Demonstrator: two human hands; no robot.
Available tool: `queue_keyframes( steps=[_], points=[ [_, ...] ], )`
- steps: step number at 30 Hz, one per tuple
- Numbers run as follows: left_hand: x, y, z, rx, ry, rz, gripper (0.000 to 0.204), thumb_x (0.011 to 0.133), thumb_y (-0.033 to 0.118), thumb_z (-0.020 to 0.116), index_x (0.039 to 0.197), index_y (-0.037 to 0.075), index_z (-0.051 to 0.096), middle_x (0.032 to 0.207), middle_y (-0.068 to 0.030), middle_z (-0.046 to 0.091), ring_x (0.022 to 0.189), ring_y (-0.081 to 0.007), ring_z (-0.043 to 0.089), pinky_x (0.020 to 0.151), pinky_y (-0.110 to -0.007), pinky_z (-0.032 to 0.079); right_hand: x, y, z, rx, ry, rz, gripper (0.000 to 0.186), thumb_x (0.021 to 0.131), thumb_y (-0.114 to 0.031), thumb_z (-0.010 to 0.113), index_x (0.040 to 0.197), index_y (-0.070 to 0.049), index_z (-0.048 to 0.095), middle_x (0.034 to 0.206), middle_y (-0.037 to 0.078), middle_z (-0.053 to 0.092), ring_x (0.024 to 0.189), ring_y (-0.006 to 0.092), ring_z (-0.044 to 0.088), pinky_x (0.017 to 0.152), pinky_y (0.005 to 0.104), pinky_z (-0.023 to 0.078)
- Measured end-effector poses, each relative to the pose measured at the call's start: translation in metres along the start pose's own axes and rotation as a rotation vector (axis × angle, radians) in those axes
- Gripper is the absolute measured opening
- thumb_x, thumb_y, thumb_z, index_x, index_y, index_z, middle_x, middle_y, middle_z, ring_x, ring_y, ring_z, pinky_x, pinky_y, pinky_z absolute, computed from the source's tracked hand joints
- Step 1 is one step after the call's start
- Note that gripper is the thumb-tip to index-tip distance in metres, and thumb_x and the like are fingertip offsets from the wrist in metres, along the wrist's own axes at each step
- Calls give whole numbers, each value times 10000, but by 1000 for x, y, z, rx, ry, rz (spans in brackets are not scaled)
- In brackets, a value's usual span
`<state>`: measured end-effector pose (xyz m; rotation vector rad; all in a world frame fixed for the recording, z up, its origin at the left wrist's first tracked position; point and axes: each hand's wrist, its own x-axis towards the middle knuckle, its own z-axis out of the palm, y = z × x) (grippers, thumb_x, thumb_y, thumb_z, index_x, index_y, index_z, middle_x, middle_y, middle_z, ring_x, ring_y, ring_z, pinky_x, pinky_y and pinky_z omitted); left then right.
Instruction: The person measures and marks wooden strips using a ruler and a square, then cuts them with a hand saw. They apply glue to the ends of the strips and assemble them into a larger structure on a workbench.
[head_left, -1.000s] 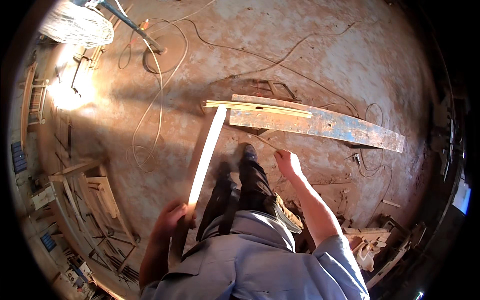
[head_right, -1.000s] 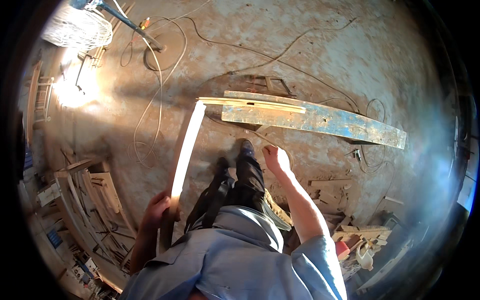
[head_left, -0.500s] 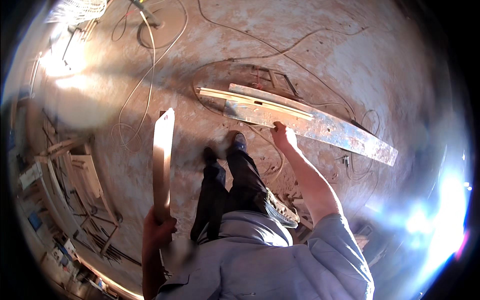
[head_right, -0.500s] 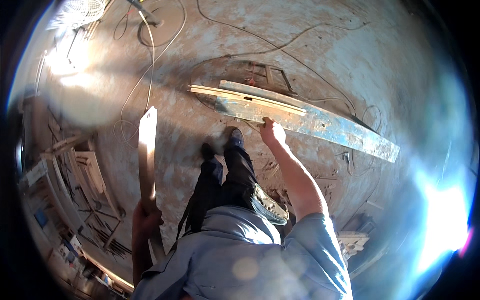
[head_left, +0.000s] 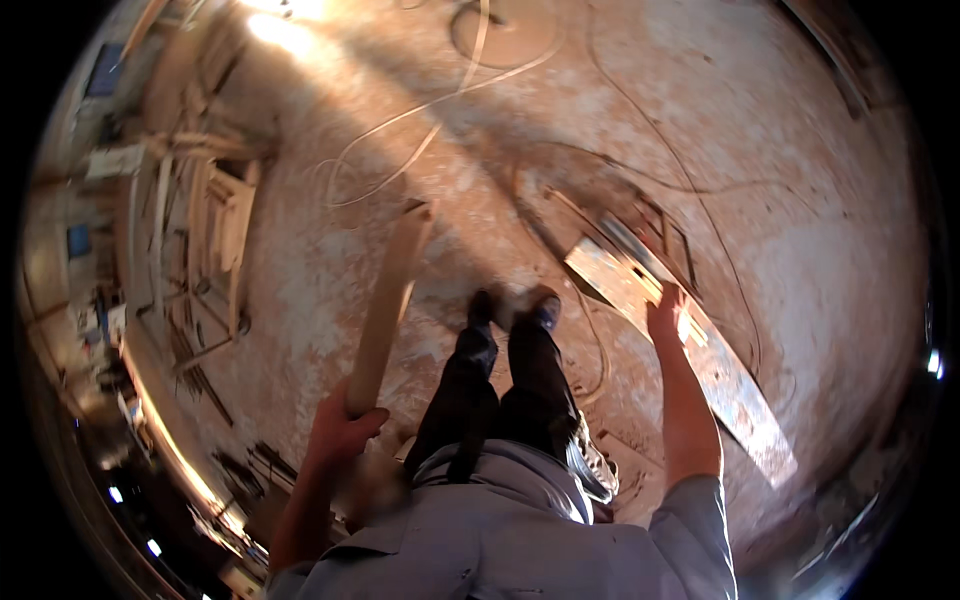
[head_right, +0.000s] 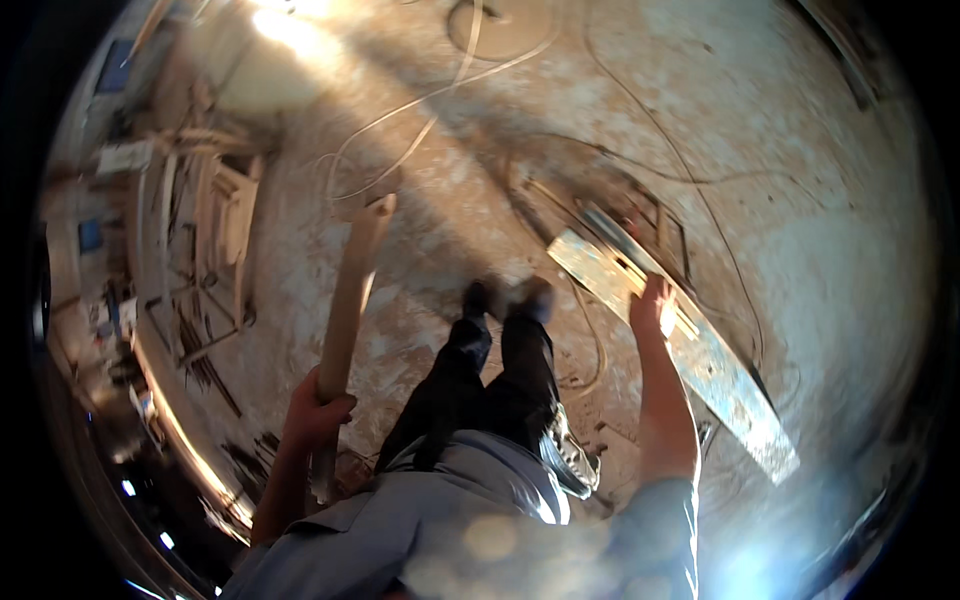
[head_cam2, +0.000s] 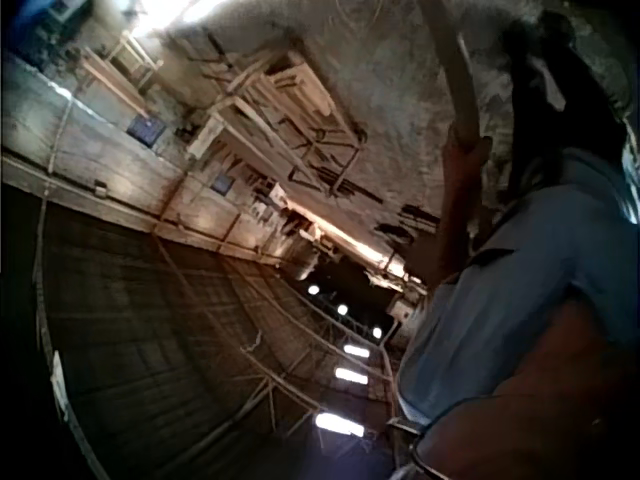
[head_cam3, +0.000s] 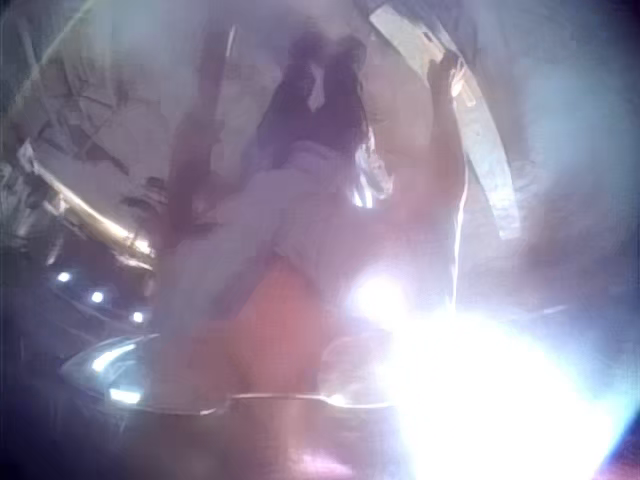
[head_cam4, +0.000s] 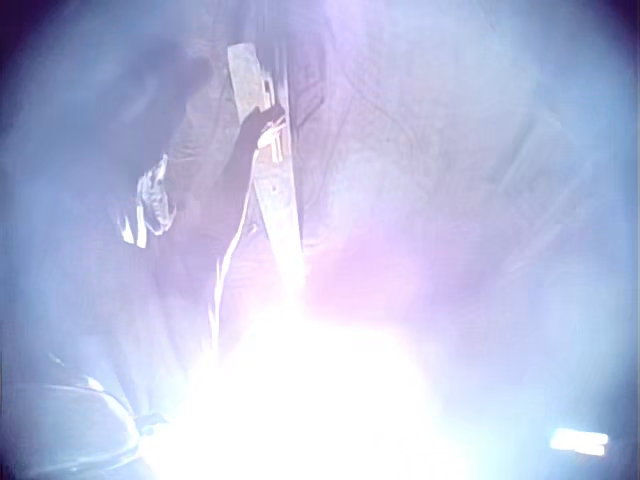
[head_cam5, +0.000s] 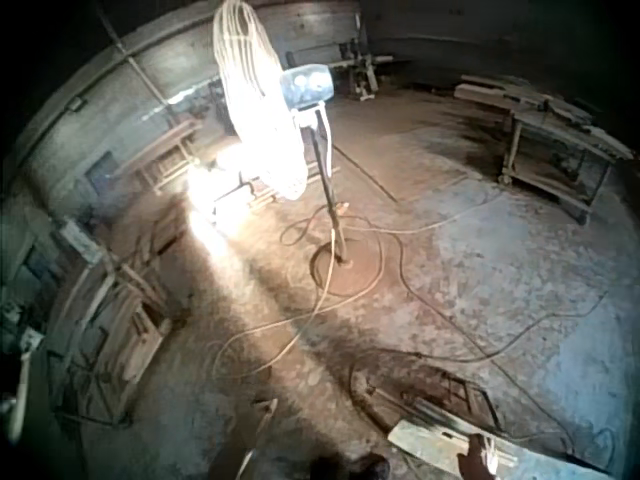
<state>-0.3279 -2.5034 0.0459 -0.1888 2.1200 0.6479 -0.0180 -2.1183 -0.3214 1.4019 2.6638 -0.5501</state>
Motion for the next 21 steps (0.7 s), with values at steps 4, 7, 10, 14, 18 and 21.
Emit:
queue_keyframes(
  steps=[4, 7, 10, 14, 18, 21],
  points=[
    [-10, -8, 0, -100, 53, 45, 452, 775, 39, 687, 1202, 33, 541, 757, -4, 581, 631, -95, 567, 586, -269, 483, 5, -22, -23, -61, -100, 21, 575, 720, -95, 758, 1243, -59, 522, 1197, 165, 559, 1140, 370, 500, 955, 500, 413],
    [-9, -22, -1, -111, 101, 44, 448, 772, 33, 691, 1194, 30, 540, 758, 1, 579, 629, -88, 564, 588, -265, 480, 7, -14, -13, -87, -134, 22, 594, 717, -94, 758, 1253, -38, 509, 1192, 186, 551, 1123, 387, 507, 948, 502, 416],
    [-13, -29, -3, -127, 116, 101, 457, 770, 35, 696, 1199, 33, 538, 760, 4, 578, 642, -93, 566, 584, -273, 481, 14, -8, -5, -116, -142, 37, 535, 742, -149, 760, 1222, -80, 536, 1143, 142, 553, 1105, 340, 523, 907, 501, 412],
    [-24, -27, -11, -374, -36, -29, 468, 764, 43, 664, 1213, 21, 534, 760, -29, 585, 636, -127, 577, 571, -290, 483, 17, -12, -15, -218, -211, 67, 414, 754, -157, 743, 1130, -66, 598, 1051, 161, 556, 1034, 351, 549, 851, 503, 441],
    [-27, -51, -36, -600, -315, -6, 529, 741, 83, 632, 1239, -36, 503, 742, -72, 580, 610, -164, 588, 543, -297, 488, 1, -14, -27, 247, -200, -68, 316, 836, -230, 660, 1056, -10, 600, 930, 248, 639, 872, 427, 624, 781, 500, 501],
    [-35, -61, -43, -824, -435, 56, 586, 727, 123, 628, 1260, -67, 474, 719, -90, 570, 572, -180, 581, 505, -302, 485, -23, -34, -43, 261, -318, 12, 322, 855, -275, 643, 1015, 0, 593, 878, 253, 645, 834, 433, 633, 749, 486, 508]
  ],
)
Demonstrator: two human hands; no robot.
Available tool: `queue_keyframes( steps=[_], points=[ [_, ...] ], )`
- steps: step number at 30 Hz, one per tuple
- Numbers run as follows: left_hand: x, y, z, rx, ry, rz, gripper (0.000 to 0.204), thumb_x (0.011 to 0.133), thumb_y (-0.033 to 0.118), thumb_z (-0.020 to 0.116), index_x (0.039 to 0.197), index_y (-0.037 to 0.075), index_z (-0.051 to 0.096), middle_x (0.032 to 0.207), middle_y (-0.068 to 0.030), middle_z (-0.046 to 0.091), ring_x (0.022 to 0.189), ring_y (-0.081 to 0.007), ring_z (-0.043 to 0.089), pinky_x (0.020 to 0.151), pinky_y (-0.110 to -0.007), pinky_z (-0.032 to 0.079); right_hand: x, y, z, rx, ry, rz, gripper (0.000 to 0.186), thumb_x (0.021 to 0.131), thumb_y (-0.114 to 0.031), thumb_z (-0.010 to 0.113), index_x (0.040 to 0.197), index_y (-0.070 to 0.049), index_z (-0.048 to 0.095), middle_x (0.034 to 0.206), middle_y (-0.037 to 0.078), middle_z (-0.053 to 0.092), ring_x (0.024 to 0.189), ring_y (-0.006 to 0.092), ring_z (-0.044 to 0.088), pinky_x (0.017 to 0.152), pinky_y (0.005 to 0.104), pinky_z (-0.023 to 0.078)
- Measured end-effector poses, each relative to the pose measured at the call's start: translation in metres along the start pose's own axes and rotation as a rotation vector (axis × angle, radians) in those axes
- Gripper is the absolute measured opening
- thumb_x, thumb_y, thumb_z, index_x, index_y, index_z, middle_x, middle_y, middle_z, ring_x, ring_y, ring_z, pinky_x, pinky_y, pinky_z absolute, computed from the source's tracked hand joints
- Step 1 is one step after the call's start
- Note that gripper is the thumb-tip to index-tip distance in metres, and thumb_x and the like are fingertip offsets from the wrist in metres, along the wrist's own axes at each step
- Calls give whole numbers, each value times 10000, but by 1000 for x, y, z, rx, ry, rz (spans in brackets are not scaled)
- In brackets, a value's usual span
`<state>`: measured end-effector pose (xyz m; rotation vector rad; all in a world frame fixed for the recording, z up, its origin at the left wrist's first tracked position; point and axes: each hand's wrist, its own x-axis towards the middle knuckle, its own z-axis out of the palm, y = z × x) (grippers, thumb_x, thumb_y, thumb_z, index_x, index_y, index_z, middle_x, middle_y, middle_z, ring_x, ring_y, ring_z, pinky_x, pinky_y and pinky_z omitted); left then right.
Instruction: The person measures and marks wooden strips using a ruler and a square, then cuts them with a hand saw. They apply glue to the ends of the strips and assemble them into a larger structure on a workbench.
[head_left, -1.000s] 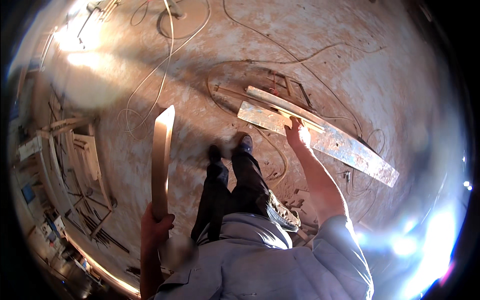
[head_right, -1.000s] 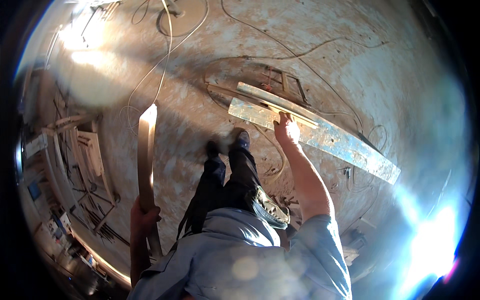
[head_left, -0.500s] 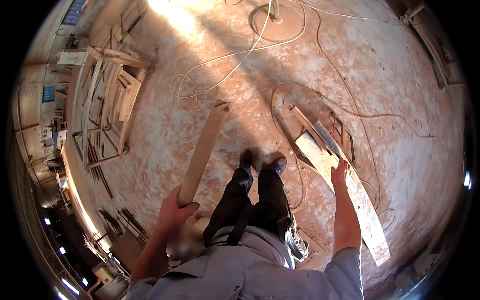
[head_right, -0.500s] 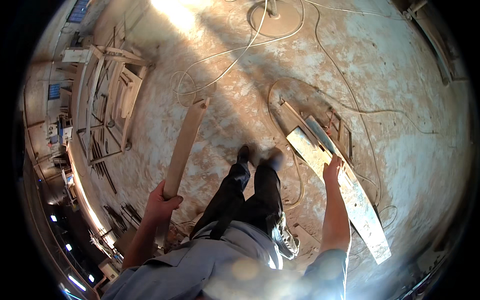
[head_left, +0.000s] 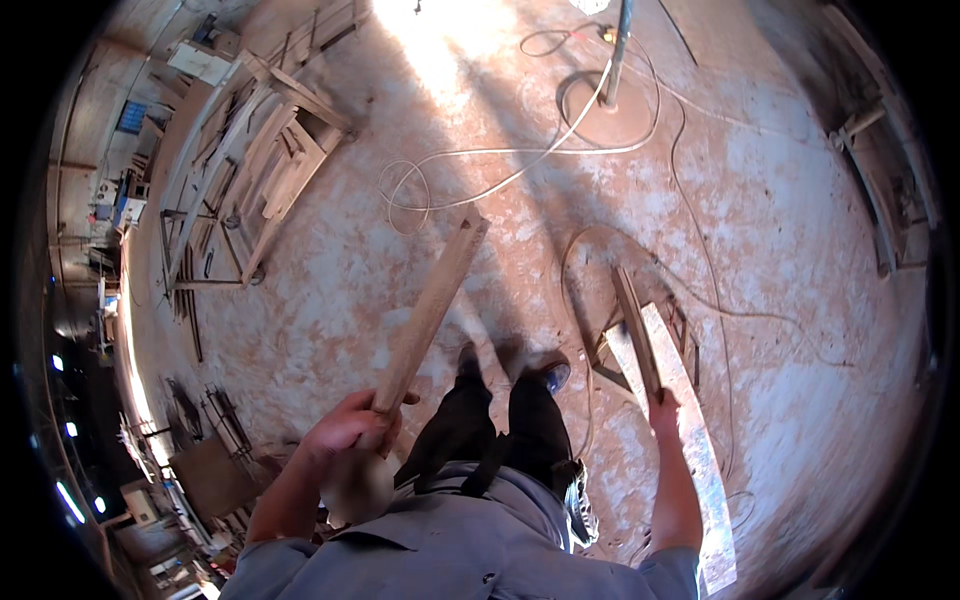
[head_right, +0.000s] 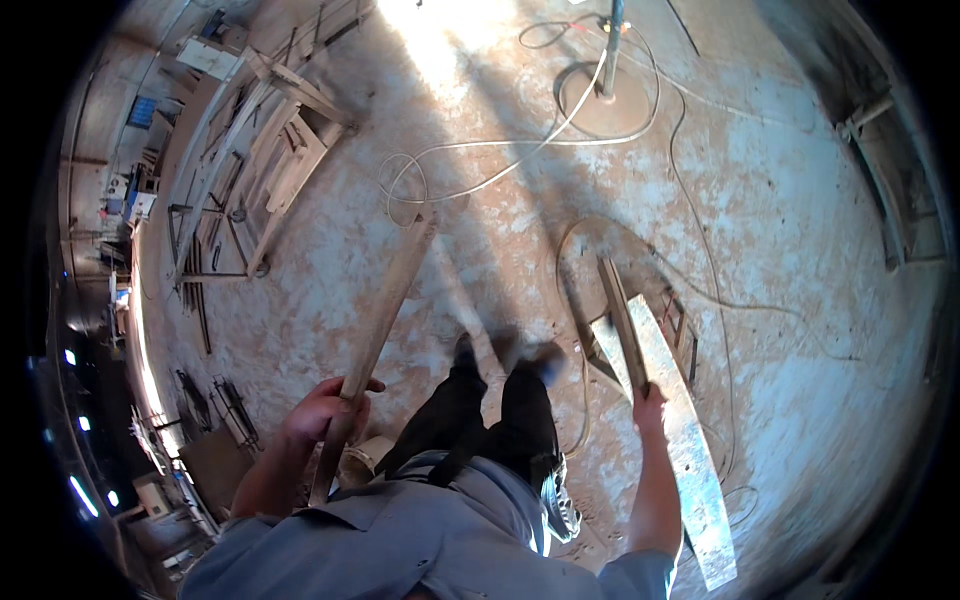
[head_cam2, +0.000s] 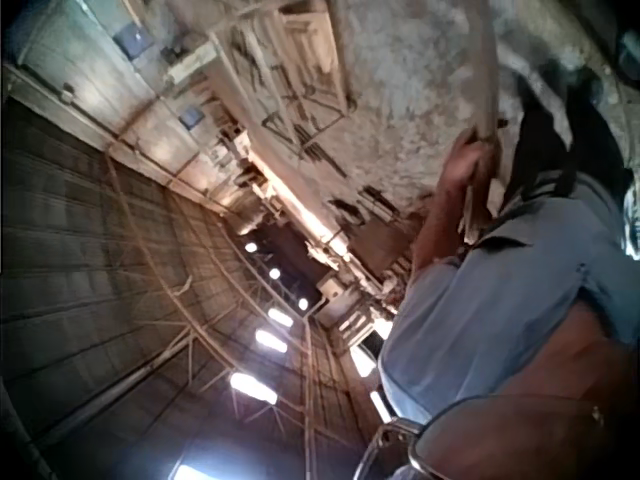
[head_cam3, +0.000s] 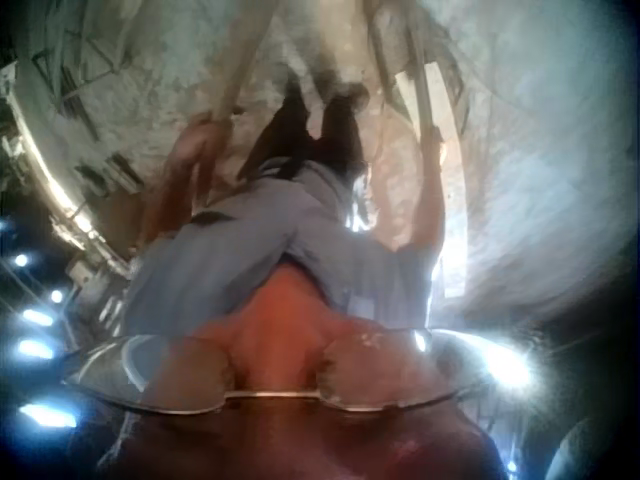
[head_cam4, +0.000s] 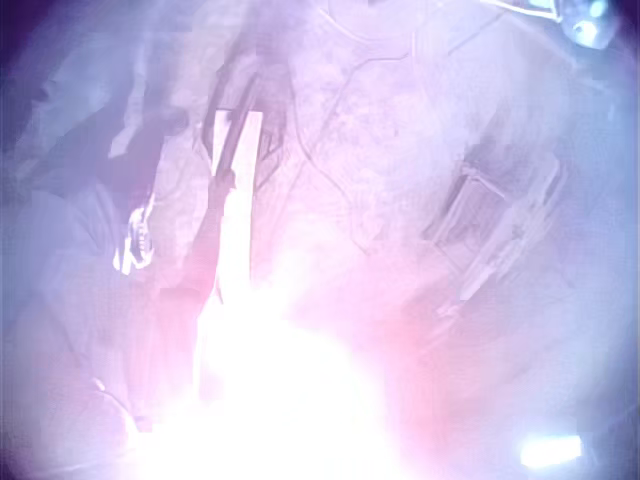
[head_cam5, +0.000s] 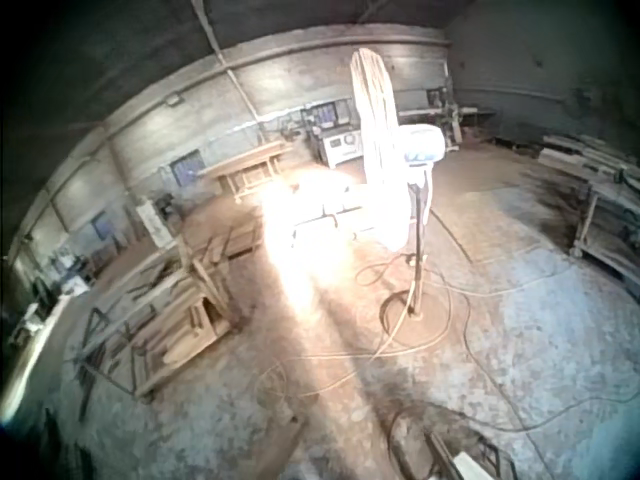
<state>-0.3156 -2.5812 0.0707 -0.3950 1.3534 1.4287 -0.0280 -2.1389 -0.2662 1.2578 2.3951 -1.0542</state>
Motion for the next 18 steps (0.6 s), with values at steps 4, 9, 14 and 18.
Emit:
queue_keyframes(
  steps=[4, 9, 14, 18],
  points=[
    [-10, 5, -7, -111, -90, 61, 603, 734, 161, 643, 1266, -65, 469, 694, -102, 560, 516, -192, 557, 456, -315, 469, -48, 0, 21, 154, 55, 30, 314, 847, -265, 634, 970, 22, 602, 811, 189, 644, 767, 311, 632, 689, 420, 502],
    [-29, 7, -48, -226, -139, 168, 566, 757, 185, 663, 1239, -64, 500, 680, -110, 553, 499, -199, 549, 443, -321, 458, -93, -30, 31, 197, 3, 114, 277, 834, -216, 613, 904, 52, 623, 672, 107, 613, 600, 168, 583, 553, 329, 474],
    [-47, -18, -137, -264, -215, 273, 522, 789, 156, 637, 1252, -50, 510, 710, -93, 557, 542, -186, 564, 472, -305, 470, -130, -98, 39, 128, 5, -5, 318, 814, -250, 635, 905, 54, 635, 787, 219, 647, 740, 314, 639, 698, 423, 485],
    [-71, -20, -198, -299, -192, 375, 500, 815, 133, 648, 1280, -8, 527, 751, -55, 577, 621, -148, 580, 541, -293, 497, -142, -199, 47, -96, -30, -225, 360, 798, -271, 680, 965, 46, 650, 767, 191, 660, 715, 259, 652, 682, 386, 510]
  ],
)
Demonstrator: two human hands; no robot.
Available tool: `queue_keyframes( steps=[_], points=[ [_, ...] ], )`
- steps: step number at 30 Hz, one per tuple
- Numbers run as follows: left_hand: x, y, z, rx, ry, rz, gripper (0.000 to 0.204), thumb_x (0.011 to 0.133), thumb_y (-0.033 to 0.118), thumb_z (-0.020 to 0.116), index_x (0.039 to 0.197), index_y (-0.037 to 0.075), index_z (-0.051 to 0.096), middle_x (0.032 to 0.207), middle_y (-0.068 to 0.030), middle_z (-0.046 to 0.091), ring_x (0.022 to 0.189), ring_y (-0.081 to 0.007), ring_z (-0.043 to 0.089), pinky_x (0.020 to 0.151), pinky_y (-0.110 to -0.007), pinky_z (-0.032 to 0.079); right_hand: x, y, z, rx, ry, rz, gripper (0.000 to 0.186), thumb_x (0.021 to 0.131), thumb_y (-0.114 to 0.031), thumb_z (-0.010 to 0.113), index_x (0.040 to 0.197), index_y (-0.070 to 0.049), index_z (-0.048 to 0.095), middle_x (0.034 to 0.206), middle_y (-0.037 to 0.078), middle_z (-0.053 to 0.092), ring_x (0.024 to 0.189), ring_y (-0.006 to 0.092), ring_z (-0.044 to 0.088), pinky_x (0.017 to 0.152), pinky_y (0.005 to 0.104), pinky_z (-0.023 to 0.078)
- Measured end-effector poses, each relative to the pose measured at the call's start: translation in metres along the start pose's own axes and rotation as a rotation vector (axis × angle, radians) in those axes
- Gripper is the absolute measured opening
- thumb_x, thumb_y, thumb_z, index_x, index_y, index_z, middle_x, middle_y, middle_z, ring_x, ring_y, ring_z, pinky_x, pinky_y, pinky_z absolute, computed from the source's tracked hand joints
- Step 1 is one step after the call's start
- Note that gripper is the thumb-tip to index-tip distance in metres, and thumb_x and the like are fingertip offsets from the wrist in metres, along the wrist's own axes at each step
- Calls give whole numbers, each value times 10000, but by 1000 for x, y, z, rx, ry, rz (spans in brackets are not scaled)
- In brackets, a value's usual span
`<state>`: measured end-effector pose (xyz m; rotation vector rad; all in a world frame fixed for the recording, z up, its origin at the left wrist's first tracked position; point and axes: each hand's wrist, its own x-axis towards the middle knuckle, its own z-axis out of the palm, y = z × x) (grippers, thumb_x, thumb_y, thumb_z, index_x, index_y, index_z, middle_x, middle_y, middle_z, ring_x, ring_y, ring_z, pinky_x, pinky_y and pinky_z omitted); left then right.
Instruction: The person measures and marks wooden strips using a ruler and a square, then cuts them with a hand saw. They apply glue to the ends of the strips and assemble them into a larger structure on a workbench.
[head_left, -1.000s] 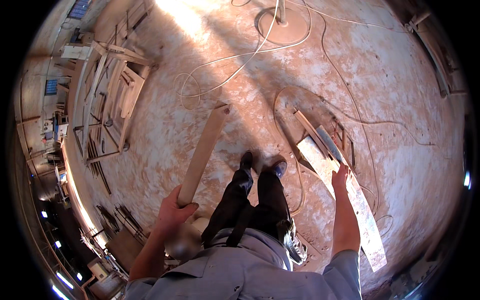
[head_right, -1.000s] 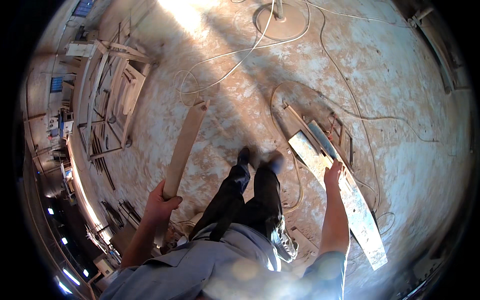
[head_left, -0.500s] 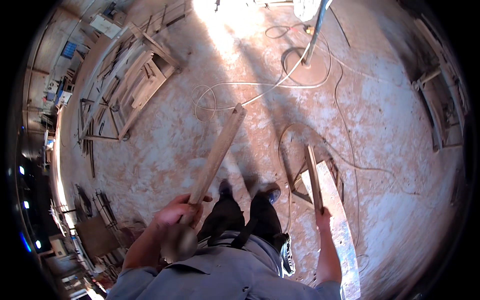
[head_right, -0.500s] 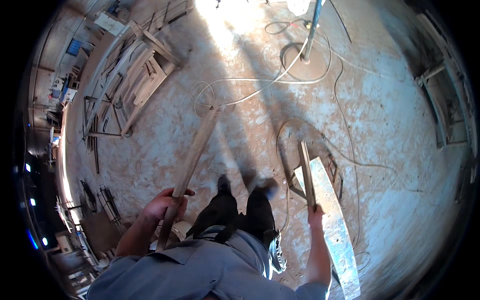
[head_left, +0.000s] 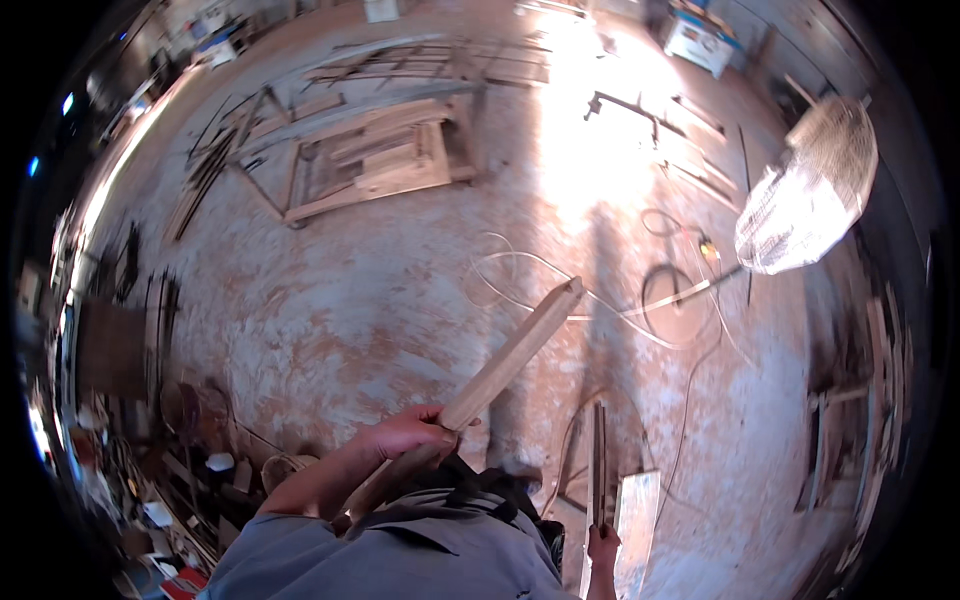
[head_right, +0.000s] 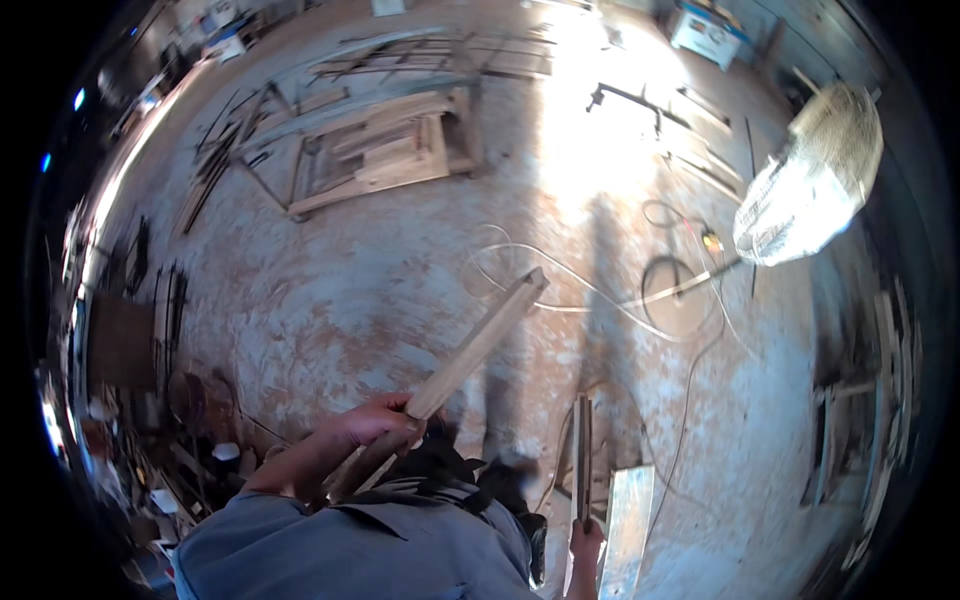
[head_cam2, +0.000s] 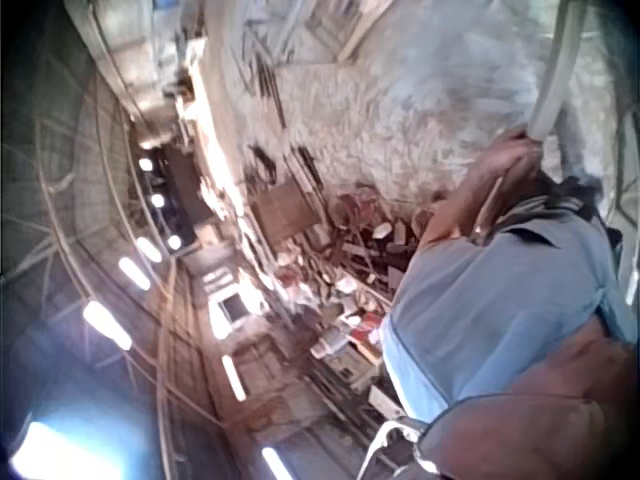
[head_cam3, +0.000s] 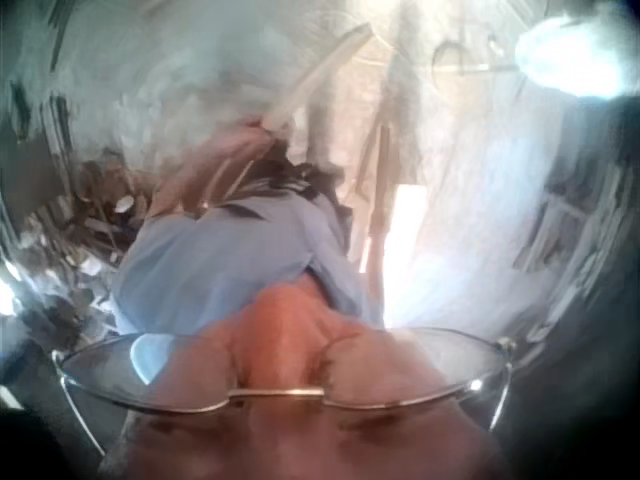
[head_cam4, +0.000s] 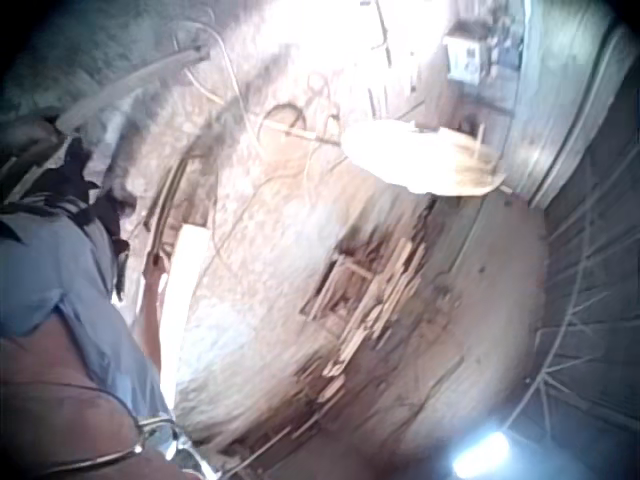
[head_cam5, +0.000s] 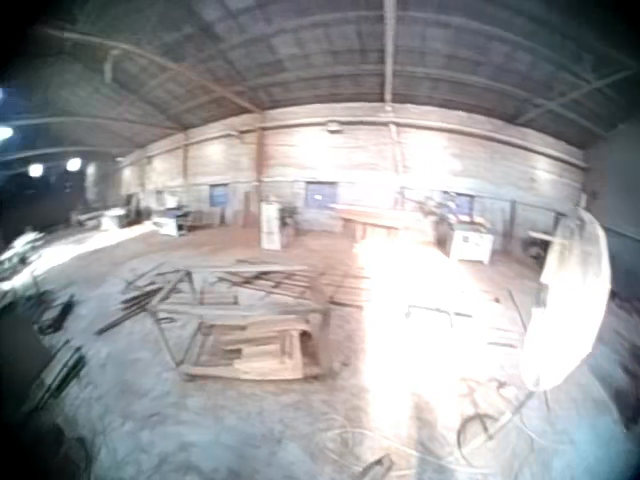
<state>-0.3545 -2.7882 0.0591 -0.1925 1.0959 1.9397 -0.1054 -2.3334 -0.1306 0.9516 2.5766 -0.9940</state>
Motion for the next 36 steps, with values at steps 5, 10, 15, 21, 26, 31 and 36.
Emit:
queue_keyframes(
  steps=[5, 10, 15, 21, 26, 31, 36],
  points=[
    [-58, 24, -91, 31, 167, 77, 486, 807, 116, 672, 1268, 25, 551, 812, -52, 606, 669, -137, 593, 591, -304, 521, 16, -159, 23, -62, -39, -232, 298, 803, -253, 677, 958, 1, 658, 713, 157, 647, 658, 267, 638, 623, 371, 499],
    [-107, 52, -144, -8, 329, 214, 513, 790, 102, 648, 1284, 21, 537, 792, -55, 617, 619, -134, 606, 564, -293, 544, 37, -315, 55, -113, -108, -459, 229, 859, -220, 671, 890, 4, 635, 567, 57, 514, 531, 149, 437, 500, 333, 385],
    [-134, 56, -184, -261, 313, 410, 549, 785, 94, 649, 1290, -44, 483, 793, -86, 624, 602, -162, 623, 526, -294, 537, 34, -453, 81, 164, -280, -512, 244, 898, -202, 646, 986, 26, 644, 671, 2, 573, 613, 79, 473, 550, 259, 404],
    [-158, 55, -213, -344, 297, 538, 642, 769, 133, 691, 1310, -85, 420, 778, -104, 619, 591, -181, 625, 511, -302, 533, 49, -558, 125, 393, -578, -491, 275, 924, -174, 601, 1118, 21, 613, 786, 32, 634, 701, 83, 576, 624, 247, 472],
    [-161, 75, -226, -337, 383, 594, 677, 752, 166, 704, 1314, -85, 422, 768, -98, 612, 580, -184, 616, 510, -303, 521, 72, -623, 161, 534, -731, -584, 262, 944, -141, 554, 1146, 19, 604, 839, 38, 637, 713, 96, 586, 646, 264, 491],
    [-152, 111, -237, -367, 438, 641, 683, 752, 174, 683, 1324, -86, 415, 751, -92, 590, 574, -182, 591, 510, -305, 510, 107, -678, 183, 486, -799, -645, 235, 938, -105, 546, 1122, 17, 627, 828, 8, 616, 728, 67, 549, 659, 249, 470],
    [-138, 136, -258, -430, 440, 697, 692, 727, 219, 720, 1289, -82, 453, 745, -122, 591, 536, -205, 581, 482, -315, 483, 134, -720, 204, 494, -805, -683, 219, 934, -94, 551, 1100, 24, 630, 839, -11, 604, 775, 55, 527, 703, 238, 452]
  ],
)
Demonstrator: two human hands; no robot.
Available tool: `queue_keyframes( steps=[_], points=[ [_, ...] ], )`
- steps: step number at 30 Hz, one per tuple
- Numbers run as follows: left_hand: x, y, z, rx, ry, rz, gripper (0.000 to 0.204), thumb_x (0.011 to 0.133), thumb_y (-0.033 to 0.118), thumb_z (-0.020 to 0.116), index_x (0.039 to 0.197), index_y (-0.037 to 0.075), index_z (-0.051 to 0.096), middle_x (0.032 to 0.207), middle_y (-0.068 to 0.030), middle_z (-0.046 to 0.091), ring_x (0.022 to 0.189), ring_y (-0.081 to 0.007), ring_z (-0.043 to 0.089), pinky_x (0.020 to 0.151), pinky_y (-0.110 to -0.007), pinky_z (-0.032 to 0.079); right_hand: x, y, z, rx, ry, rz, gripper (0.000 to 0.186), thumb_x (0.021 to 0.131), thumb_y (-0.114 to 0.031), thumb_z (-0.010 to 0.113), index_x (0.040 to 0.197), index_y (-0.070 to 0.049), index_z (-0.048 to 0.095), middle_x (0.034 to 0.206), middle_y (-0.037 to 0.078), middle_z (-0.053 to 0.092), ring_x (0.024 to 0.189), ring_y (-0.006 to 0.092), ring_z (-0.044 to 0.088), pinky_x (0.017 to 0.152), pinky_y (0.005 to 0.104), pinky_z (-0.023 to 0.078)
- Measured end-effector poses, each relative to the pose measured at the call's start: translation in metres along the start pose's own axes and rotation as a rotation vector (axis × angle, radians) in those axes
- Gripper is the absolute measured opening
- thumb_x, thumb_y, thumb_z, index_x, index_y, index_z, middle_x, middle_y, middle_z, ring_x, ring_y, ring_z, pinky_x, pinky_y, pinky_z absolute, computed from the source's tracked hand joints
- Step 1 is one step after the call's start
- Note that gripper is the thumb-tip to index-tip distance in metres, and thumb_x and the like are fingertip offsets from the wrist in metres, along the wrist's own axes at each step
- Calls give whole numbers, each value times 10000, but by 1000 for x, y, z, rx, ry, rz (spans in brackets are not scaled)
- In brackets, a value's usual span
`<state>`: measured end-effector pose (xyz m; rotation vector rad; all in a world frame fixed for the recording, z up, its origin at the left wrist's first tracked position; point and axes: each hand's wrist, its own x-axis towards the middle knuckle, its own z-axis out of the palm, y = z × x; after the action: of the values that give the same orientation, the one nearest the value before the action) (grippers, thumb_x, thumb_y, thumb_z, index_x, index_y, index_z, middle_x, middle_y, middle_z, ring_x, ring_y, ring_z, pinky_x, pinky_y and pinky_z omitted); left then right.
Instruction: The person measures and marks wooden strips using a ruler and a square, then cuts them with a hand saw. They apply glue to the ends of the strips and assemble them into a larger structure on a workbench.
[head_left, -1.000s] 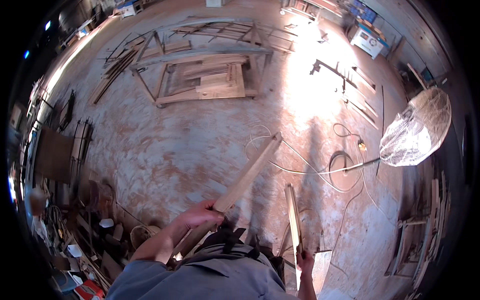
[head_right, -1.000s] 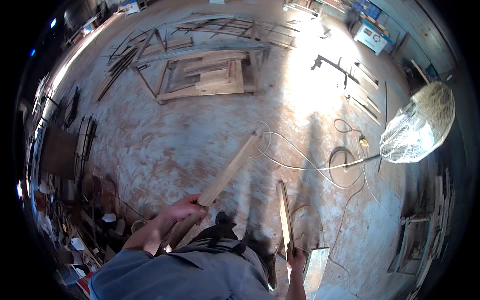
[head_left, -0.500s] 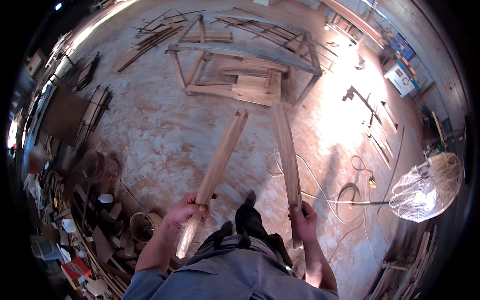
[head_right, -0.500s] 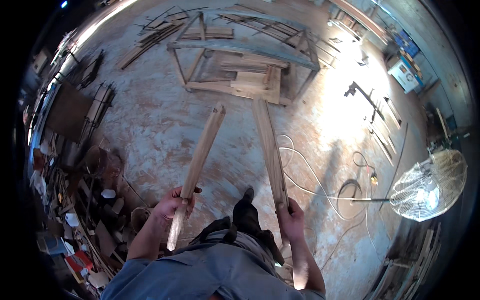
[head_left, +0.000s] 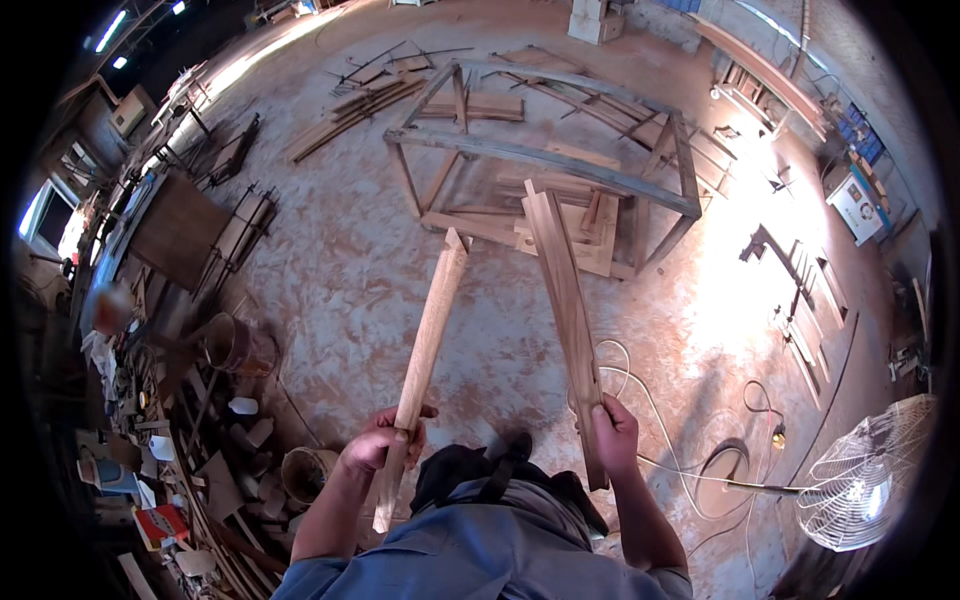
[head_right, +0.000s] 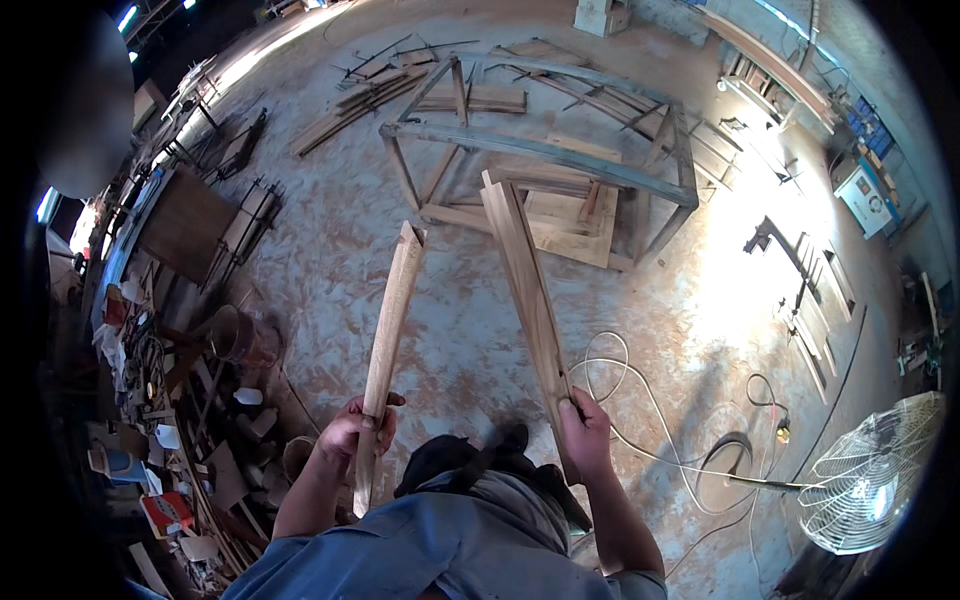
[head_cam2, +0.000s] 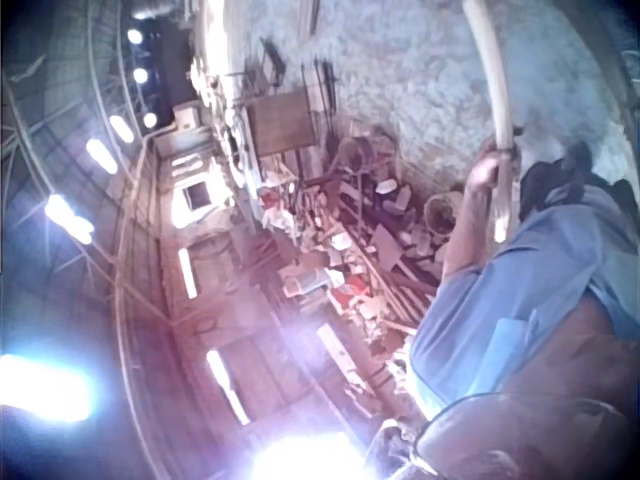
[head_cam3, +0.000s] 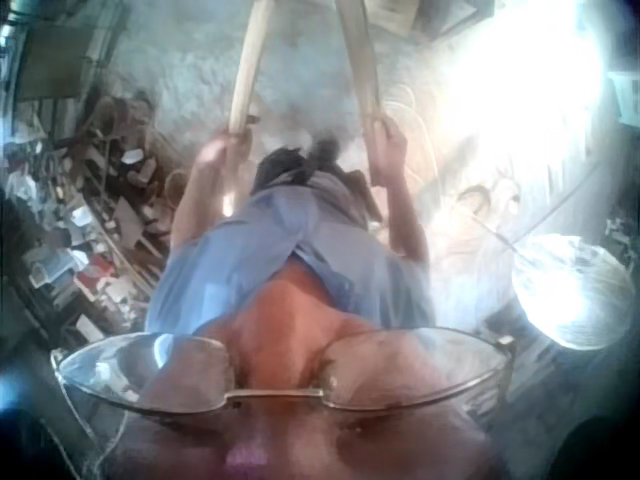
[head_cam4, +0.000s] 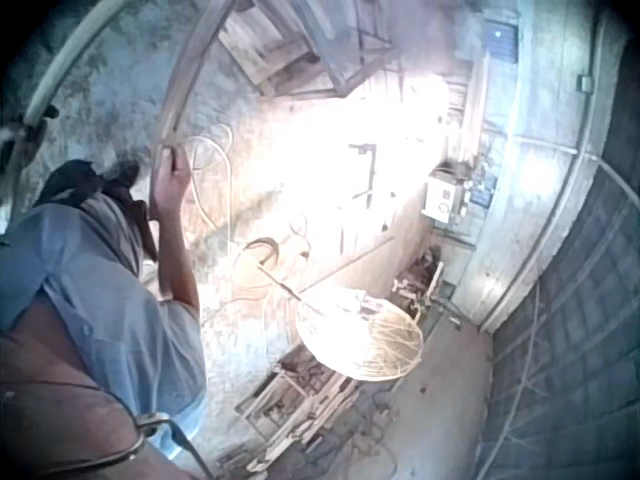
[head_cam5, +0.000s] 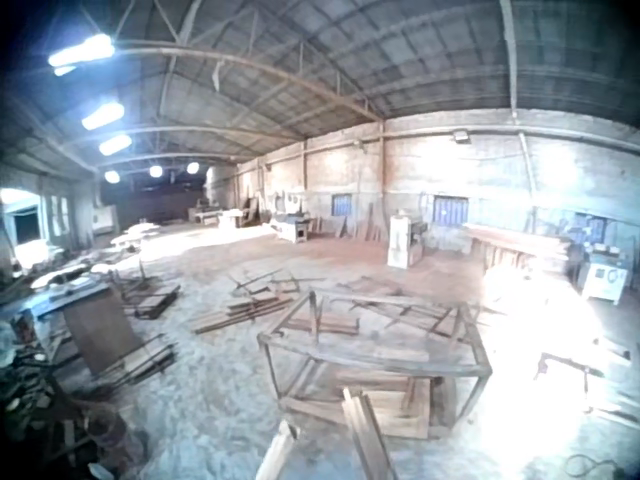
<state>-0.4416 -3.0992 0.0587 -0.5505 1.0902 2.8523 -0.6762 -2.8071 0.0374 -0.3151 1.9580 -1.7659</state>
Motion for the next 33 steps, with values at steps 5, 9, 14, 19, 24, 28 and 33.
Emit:
queue_keyframes(
  steps=[5, 9, 14, 19, 24, 28, 33],
  points=[
    [24, 12, -21, -154, -119, -12, 694, 693, 214, 723, 1270, -80, 476, 714, -151, 574, 519, -238, 569, 469, -339, 458, 41, -1, 10, -14, -40, 9, 239, 928, -83, 557, 1130, 25, 626, 881, -1, 629, 814, 59, 543, 733, 237, 457],
    [45, 28, -49, -301, -229, -40, 722, 669, 213, 722, 1277, -85, 469, 695, -153, 558, 527, -242, 562, 474, -344, 449, 72, -12, 33, -65, -30, -3, 242, 924, -83, 559, 1131, 21, 629, 884, -1, 629, 813, 55, 544, 731, 234, 457],
    [75, 75, -86, -234, -176, -16, 704, 688, 191, 711, 1286, -83, 460, 705, -144, 562, 556, -234, 566, 486, -338, 453, 114, -43, 72, -41, -27, 78, 236, 921, -91, 566, 1123, 8, 638, 867, -6, 616, 789, 51, 529, 710, 233, 449],
    [100, 139, -104, 177, 201, 53, 599, 755, 118, 658, 1287, -75, 460, 759, -115, 601, 600, -193, 594, 516, -315, 473, 153, -71, 116, -25, -9, 176, 239, 927, -116, 571, 1118, 11, 634, 849, -9, 605, 767, 49, 517, 688, 233, 439],
    [106, 182, -146, 466, 364, 64, 458, 821, 99, 648, 1257, 26, 525, 787, -41, 605, 706, -126, 600, 657, -283, 505, 186, -86, 158, -38, 11, 261, 256, 935, -149, 569, 1124, 13, 631, 810, -1, 603, 704, 59, 524, 623, 235, 433],
    [121, 199, -165, 740, 420, 211, 433, 827, 133, 693, 1212, 27, 525, 821, -32, 596, 735, -139, 588, 666, -308, 505, 216, -97, 170, -123, 16, 326, 283, 931, -167, 580, 1137, 23, 625, 788, 7, 597, 690, 64, 522, 614, 233, 430],
    [154, 236, -177, 1455, 552, 283, 424, 771, 112, 745, 1141, 47, 547, 850, -67, 614, 758, -224, 616, 673, -360, 508, 277, -107, 162, -112, -19, 174, 320, 894, -171, 654, 1134, 39, 626, 789, 9, 595, 718, 71, 519, 642, 235, 437]
  ],
)
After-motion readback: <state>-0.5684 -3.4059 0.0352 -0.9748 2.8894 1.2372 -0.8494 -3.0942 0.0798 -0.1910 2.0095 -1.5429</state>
